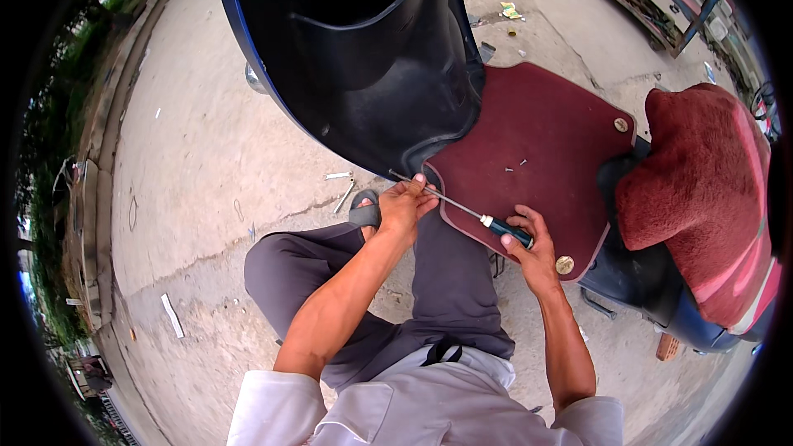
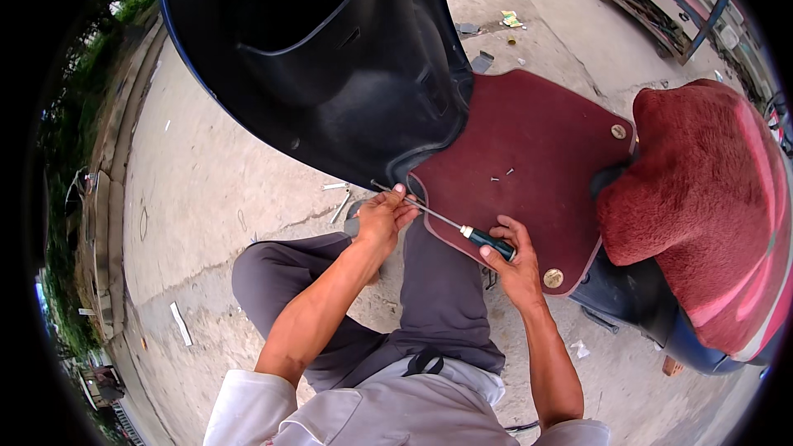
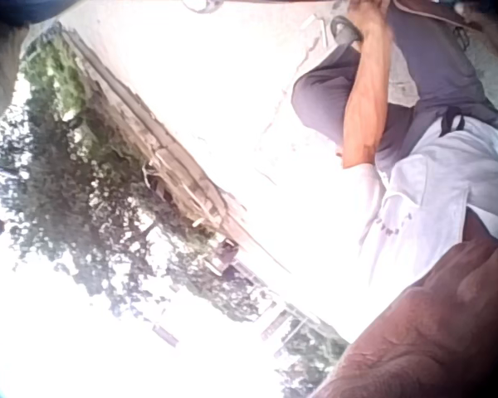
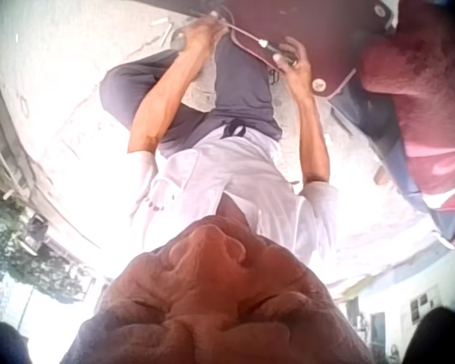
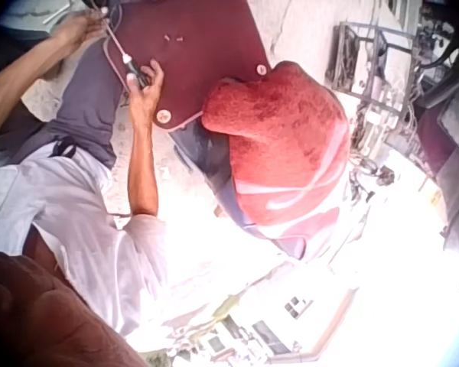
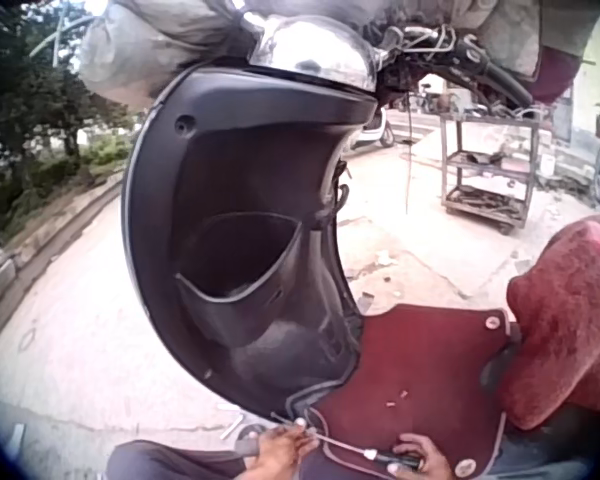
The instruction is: The person unscrews several screws from the internal plastic fairing and the lower wheel guard of a scooter using a screwdriver.
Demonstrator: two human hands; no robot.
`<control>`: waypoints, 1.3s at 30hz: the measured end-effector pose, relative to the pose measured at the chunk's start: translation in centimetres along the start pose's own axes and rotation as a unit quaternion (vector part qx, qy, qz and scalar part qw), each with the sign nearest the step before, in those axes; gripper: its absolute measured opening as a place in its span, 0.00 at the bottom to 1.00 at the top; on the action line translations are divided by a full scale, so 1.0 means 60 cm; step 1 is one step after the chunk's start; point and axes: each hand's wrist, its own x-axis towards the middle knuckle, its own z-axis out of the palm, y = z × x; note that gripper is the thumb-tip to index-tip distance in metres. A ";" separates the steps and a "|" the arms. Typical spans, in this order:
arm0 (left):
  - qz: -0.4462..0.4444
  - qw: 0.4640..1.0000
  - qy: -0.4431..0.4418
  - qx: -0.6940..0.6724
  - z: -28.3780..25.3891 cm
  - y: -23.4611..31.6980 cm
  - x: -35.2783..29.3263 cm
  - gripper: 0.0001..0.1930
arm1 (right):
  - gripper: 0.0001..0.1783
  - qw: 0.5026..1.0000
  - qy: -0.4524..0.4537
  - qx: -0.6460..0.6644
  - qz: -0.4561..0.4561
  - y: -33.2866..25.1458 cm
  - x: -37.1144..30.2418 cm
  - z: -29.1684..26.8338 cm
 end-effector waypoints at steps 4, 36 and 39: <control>0.022 0.999 -0.002 -0.024 0.002 -0.006 -0.001 0.11 | 0.17 0.984 -0.023 0.054 0.165 0.001 0.016 -0.024; -0.004 0.998 -0.030 -0.057 0.008 0.006 -0.013 0.10 | 0.10 0.997 -0.027 -0.039 0.065 0.020 0.006 -0.017; -0.025 0.999 -0.023 -0.024 0.002 0.003 -0.005 0.10 | 0.16 0.993 0.002 -0.057 -0.099 0.038 0.004 -0.016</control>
